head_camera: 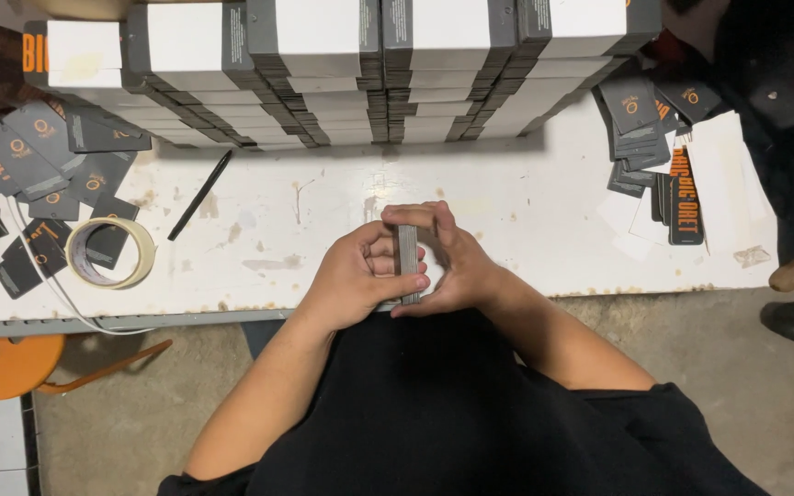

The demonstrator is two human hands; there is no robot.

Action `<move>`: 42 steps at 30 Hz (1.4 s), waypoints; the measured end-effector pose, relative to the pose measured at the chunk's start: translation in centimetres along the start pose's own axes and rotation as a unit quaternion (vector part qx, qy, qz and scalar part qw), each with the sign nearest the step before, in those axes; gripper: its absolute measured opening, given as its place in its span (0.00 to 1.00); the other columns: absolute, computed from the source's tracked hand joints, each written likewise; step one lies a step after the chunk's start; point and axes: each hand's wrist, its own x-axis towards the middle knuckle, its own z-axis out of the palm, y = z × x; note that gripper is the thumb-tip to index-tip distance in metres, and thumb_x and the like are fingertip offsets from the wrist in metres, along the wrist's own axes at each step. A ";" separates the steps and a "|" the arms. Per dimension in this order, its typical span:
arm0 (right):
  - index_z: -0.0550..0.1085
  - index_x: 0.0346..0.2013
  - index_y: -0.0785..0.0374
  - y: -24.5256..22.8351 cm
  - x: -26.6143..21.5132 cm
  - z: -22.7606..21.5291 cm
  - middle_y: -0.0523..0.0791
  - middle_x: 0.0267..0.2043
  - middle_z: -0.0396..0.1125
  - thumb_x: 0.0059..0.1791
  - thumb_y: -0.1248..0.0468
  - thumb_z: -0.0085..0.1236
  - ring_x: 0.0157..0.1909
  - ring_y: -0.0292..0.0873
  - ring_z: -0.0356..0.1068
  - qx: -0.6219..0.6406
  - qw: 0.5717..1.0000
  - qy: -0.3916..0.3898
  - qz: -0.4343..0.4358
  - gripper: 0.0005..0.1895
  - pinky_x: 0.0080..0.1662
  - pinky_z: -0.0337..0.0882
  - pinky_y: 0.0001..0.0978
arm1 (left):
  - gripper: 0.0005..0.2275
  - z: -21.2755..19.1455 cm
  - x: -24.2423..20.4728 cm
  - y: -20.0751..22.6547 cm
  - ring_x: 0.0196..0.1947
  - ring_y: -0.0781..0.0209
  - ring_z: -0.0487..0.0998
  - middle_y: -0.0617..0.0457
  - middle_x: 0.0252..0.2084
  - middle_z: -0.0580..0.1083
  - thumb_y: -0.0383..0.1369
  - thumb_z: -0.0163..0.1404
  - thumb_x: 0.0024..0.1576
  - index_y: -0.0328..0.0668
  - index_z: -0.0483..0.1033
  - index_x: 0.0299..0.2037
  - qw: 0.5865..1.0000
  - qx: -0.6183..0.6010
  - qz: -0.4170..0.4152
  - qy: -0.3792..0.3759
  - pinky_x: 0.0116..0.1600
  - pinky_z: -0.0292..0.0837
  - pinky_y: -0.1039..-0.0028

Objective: The person repeatedly picks up small black cards with orange text from a table, aligns them, and stacks them into neat piles. The person also handles larger white boxes stacked in the background.

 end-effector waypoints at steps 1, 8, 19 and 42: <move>0.33 0.62 0.46 0.1 0.0 0.0 0.57 0.50 0.59 0.24 0.58 0.72 0.52 0.58 0.59 0.000 1.000 -0.001 0.000 0.67 0.50 0.57 0.47 | 0.24 0.0 0.1 0.0 0.32 0.56 0.76 0.40 0.33 0.72 0.22 0.58 0.35 0.21 0.64 0.42 1.000 0.000 0.001 0.001 0.35 0.76 0.71; 0.38 0.62 0.45 0.1 0.1 0.5 0.53 0.47 0.63 0.25 0.58 0.72 0.51 0.56 0.61 -0.021 0.999 0.010 -0.038 0.62 0.49 0.55 0.40 | 0.19 0.6 0.6 0.6 0.31 0.58 0.76 0.43 0.32 0.72 0.28 0.56 0.41 0.24 0.67 0.40 0.997 -0.020 0.029 0.065 0.37 0.75 0.72; 0.36 0.62 0.42 -0.3 0.3 0.3 0.53 0.49 0.62 0.24 0.58 0.72 0.52 0.55 0.60 -0.023 1.000 0.010 -0.010 0.64 0.50 0.57 0.41 | 0.18 0.5 0.9 0.1 0.30 0.58 0.76 0.44 0.27 0.71 0.29 0.57 0.40 0.25 0.69 0.38 0.995 -0.031 0.045 0.083 0.35 0.74 0.72; 0.39 0.62 0.48 -0.2 0.2 -0.3 0.54 0.48 0.62 0.28 0.60 0.69 0.52 0.55 0.59 -0.057 0.998 0.037 0.001 0.59 0.52 0.57 0.41 | 0.29 -0.3 1.3 0.8 0.29 0.53 0.76 0.39 0.29 0.71 0.22 0.59 0.33 0.23 0.62 0.47 1.000 0.009 0.012 -0.015 0.35 0.75 0.70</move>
